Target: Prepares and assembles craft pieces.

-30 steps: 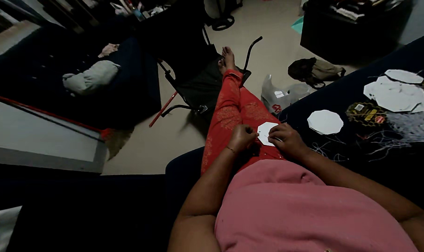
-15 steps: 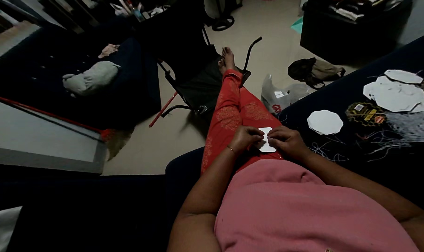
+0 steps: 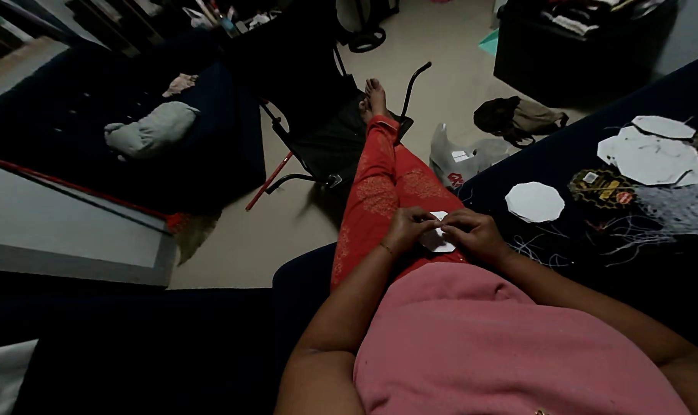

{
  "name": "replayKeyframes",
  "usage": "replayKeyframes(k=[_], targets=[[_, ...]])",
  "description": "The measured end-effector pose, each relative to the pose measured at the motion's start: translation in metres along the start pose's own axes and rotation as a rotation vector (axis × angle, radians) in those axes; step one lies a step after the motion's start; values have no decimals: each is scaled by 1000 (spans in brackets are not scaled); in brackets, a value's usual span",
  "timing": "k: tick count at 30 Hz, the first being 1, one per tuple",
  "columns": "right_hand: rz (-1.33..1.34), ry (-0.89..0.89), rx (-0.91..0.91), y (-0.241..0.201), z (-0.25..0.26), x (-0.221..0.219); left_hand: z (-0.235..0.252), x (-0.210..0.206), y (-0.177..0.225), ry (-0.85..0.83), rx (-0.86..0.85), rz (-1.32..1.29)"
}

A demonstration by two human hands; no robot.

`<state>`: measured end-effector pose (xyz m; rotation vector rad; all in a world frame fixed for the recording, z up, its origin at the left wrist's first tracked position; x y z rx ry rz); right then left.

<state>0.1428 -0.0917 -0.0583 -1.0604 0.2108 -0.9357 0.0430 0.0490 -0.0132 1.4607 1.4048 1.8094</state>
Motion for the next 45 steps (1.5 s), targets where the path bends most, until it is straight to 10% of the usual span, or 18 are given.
replayKeyframes(k=[36, 45], targets=[[-100, -29, -37, -14, 4, 6, 0, -9, -5, 38, 68, -187], [-324, -194, 538, -38, 17, 11, -2, -9, 4, -72, 65, -40]])
Point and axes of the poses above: each hand's wrist, its own z-axis towards the middle knuckle, its own x-axis out of the back of the hand, y = z × x, the point moved 5 cm from there along z, towards the middle knuckle, and after that the axes turned 7 degrees about y, right-handed, at the moved point
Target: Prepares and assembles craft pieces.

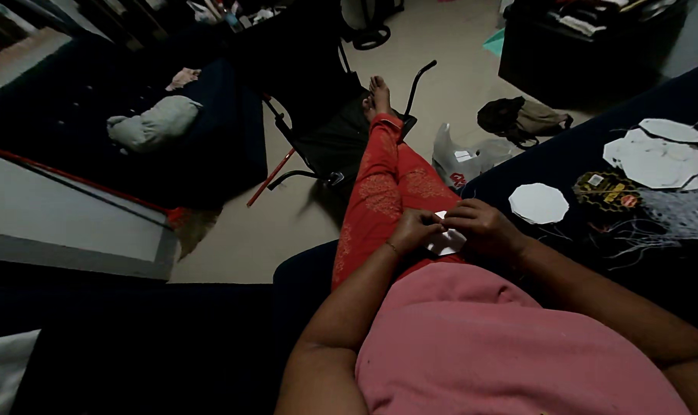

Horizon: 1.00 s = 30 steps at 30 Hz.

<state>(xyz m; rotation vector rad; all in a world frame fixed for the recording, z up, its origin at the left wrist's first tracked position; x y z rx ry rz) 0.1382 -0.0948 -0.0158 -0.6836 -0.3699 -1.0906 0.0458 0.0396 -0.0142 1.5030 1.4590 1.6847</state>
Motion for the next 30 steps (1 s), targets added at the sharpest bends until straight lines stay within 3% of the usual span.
replayKeyframes(k=[4, 8, 14, 21, 26, 30], targets=[[-91, -57, 145, -4, 2, 0, 0, 0, -1, -47, -25, 18], [-86, -54, 130, -1, 2, -4, 1, 0, -1, -66, -33, 33], [60, 12, -117, 7, -5, -10, 1, -1, -6, -54, -18, -56], [57, 34, -448, 17, -14, -19, 4, -3, -15, -21, 66, -303], [67, 61, -581, 22, -17, -17, 1, -1, -14, -15, 91, -486], [121, 68, -683, 26, -19, -16, 2, -3, -11, -62, 83, -262]])
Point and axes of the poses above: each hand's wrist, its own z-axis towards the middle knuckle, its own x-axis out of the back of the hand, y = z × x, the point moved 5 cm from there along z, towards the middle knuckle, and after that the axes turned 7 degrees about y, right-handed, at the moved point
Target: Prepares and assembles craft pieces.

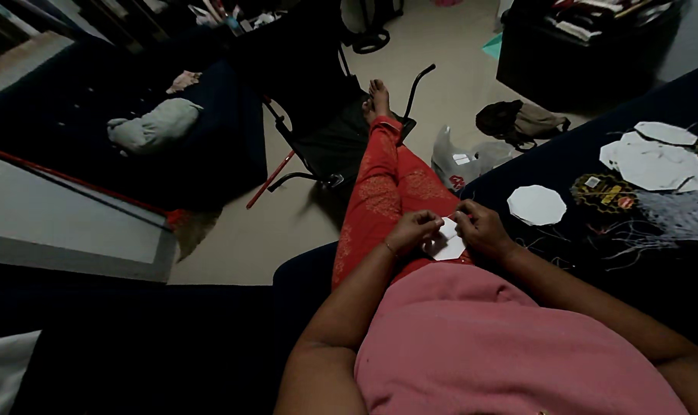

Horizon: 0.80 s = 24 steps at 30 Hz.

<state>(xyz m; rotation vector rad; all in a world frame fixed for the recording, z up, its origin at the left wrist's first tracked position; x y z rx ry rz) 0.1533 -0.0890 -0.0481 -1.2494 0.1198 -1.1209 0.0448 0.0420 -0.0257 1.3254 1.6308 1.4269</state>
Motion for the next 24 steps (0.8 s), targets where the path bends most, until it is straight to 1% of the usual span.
replayKeyframes(k=[2, 4, 5, 7, 9, 11, 12, 14, 16, 18, 20, 22, 24], targets=[[36, -3, -75, 2, -1, 0, 0, 1, -1, -1, 27, 119], [-5, -5, -53, 1, -2, 1, -1, 4, 0, 57, 67, 87], [-59, -5, 20, -2, -3, 1, -1, 7, 1, 110, 77, 10], [-156, -9, 245, -13, -7, -1, -4, 10, 4, 215, 89, -187], [-197, -36, 428, -24, -12, -7, -6, 9, 7, 281, 87, -333], [-213, -42, 512, -30, -15, -9, -6, 8, 6, 318, 50, -329], [-210, -47, 521, -32, -15, -8, -5, 8, 4, 332, 8, -257], [-197, -40, 509, -35, -13, -5, -3, 5, 6, 317, -94, 18], [-177, 14, 465, -33, -12, -2, -4, -4, 13, 227, -168, 306], [-157, 65, 390, -26, -10, -2, -5, -11, 18, 158, -194, 466], [-109, 81, 321, -22, -8, -2, -4, -12, 18, 146, -198, 481], [3, 75, 234, -19, -6, 0, -2, -10, 15, 151, -200, 385], [191, 25, 102, -15, -4, 1, -1, -7, 11, 153, -193, 257]])
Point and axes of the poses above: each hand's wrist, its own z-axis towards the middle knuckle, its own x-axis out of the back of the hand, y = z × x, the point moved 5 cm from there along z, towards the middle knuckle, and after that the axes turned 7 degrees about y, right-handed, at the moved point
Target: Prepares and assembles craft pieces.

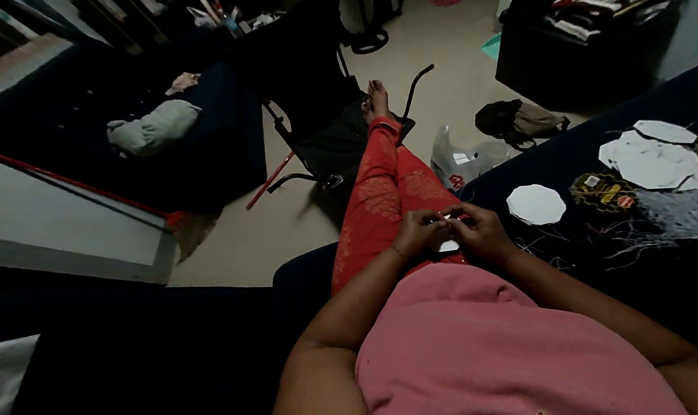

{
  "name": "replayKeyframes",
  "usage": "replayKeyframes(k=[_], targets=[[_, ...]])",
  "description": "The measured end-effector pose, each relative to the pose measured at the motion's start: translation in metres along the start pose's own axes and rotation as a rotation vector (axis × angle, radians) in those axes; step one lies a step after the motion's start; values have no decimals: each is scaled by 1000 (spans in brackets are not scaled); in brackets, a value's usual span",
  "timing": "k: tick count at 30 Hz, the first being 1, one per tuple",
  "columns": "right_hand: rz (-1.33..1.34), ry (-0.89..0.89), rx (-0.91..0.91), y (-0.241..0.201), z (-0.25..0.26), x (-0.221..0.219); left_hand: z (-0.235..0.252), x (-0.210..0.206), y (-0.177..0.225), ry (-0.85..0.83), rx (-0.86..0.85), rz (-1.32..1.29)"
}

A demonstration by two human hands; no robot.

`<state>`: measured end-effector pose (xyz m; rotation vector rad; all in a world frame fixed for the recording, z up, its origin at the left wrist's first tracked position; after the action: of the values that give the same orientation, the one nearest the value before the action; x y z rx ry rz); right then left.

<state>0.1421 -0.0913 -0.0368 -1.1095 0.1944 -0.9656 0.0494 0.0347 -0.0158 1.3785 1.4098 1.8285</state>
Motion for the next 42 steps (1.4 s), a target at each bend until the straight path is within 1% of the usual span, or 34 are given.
replayKeyframes(k=[2, 4, 7, 12, 15, 17, 20, 22, 25, 26, 28, 30, 32, 34, 36, 39, 42], targets=[[160, 2, -98, 3, 1, 1, 0, 1, -3, 10, 28, -100], [216, 34, -108, 5, 0, 1, 0, 1, -7, 14, 39, -153], [223, 58, -89, 9, 0, 1, 0, 0, -8, 11, 61, -148], [77, 49, -24, 6, -3, -5, 1, -2, -9, 44, 128, -113], [-86, 103, 98, -1, -6, -5, 1, -3, -5, 60, 180, -85], [-187, 144, 205, -4, -7, -5, 0, -4, -3, 59, 181, -48], [-280, 151, 314, -7, -8, -7, 0, -4, 0, 51, 136, 64], [-320, 130, 329, -8, -8, -9, -1, -5, 7, 36, 97, 192], [-358, 85, 266, -6, -7, -10, -3, -8, 14, 31, 24, 369], [-351, 69, 231, -6, -6, -10, -5, -10, 15, 44, -25, 403], [-307, 56, 166, -5, -4, -8, -7, -12, 12, 125, -189, 413], [-261, 79, 151, -3, -3, -7, -8, -13, 8, 187, -321, 379], [-244, 118, 178, -2, -4, -6, -7, -12, 9, 155, -338, 357], [-231, 144, 189, -2, -4, -5, -6, -10, 8, 86, -296, 296], [-196, 146, 182, -2, -5, -4, -4, -7, 5, 53, -240, 150], [-90, 108, 113, -2, -4, -1, -3, -3, -3, 39, -150, -132], [11, 97, 47, 2, -2, 0, -3, -3, -6, 44, -11, -266]])
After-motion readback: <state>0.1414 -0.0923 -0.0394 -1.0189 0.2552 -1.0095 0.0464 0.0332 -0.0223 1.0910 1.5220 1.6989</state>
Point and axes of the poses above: each hand's wrist, its own z-axis towards the middle knuckle, its own x-axis out of the back of the hand, y = z × x, the point moved 5 cm from there along z, towards the middle knuckle, and after that the axes turned 7 degrees about y, right-handed, at the moved point
